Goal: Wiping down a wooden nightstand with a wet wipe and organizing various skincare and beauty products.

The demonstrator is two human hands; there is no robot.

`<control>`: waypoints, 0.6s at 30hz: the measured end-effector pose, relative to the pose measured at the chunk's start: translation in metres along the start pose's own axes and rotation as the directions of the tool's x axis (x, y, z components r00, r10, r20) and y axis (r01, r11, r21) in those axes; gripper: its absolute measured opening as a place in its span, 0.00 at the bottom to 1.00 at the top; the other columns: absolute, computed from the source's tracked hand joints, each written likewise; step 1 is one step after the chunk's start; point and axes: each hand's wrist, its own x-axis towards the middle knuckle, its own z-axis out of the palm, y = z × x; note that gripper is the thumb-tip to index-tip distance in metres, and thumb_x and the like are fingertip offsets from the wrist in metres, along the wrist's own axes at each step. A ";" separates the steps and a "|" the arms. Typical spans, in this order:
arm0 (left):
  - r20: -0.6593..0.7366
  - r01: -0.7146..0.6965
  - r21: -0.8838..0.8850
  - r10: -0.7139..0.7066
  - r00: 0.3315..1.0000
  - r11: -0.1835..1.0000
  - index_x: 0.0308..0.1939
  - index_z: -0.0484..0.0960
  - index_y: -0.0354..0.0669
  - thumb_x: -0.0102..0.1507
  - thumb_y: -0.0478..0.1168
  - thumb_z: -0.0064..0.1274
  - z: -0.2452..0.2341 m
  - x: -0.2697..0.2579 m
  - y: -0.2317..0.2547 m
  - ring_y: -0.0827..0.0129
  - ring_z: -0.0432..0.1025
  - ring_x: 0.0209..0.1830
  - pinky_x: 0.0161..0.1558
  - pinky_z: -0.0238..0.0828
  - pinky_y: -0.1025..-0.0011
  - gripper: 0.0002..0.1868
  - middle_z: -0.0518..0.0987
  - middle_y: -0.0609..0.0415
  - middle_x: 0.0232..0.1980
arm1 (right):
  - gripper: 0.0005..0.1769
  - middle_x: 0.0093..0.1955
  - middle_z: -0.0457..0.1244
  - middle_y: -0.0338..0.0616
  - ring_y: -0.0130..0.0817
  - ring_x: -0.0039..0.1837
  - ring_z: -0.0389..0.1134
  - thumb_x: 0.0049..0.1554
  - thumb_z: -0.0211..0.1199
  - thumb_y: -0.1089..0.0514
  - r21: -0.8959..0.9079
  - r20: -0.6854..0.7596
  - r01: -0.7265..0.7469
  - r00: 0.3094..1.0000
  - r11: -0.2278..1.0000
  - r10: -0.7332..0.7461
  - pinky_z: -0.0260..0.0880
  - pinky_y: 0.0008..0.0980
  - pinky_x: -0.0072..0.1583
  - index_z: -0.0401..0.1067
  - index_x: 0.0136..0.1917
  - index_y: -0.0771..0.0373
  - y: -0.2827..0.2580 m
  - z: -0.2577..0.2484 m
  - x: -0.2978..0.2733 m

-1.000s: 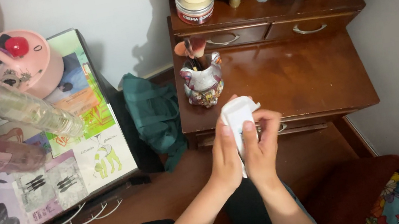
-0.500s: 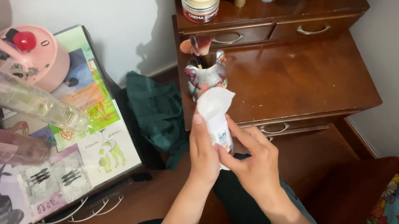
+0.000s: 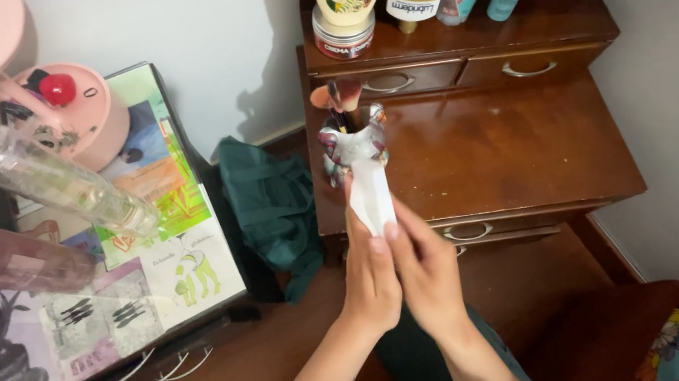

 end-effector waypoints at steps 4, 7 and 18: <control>-0.037 0.049 -0.144 -0.055 0.998 0.988 0.82 0.40 0.32 0.79 0.56 0.20 -0.007 0.011 -0.001 0.47 0.42 0.88 0.83 0.38 0.58 0.37 0.45 0.34 0.86 | 0.24 0.63 0.67 0.44 0.27 0.63 0.67 0.64 0.57 0.63 0.018 0.105 0.025 0.994 1.000 -0.027 0.66 0.26 0.65 0.65 0.72 0.69 0.008 -0.003 -0.017; -0.066 0.131 -0.367 -0.166 0.984 0.921 0.83 0.44 0.34 0.78 0.59 0.21 -0.015 0.019 -0.007 0.52 0.60 0.79 0.78 0.53 0.60 0.38 0.60 0.37 0.80 | 0.22 0.59 0.66 0.43 0.27 0.60 0.66 0.64 0.58 0.63 0.044 0.206 -0.017 0.979 0.999 0.008 0.66 0.25 0.62 0.68 0.70 0.71 0.017 -0.007 -0.026; 0.368 0.604 -0.781 -0.666 0.649 0.158 0.43 0.76 0.34 0.68 0.67 0.22 -0.019 0.030 0.003 0.61 0.76 0.34 0.51 0.76 0.62 0.40 0.76 0.50 0.29 | 0.25 0.34 0.65 0.44 0.28 0.32 0.64 0.73 0.38 0.48 0.374 0.360 -0.468 0.869 0.801 0.340 0.63 0.27 0.35 0.68 0.54 0.70 0.049 -0.011 -0.033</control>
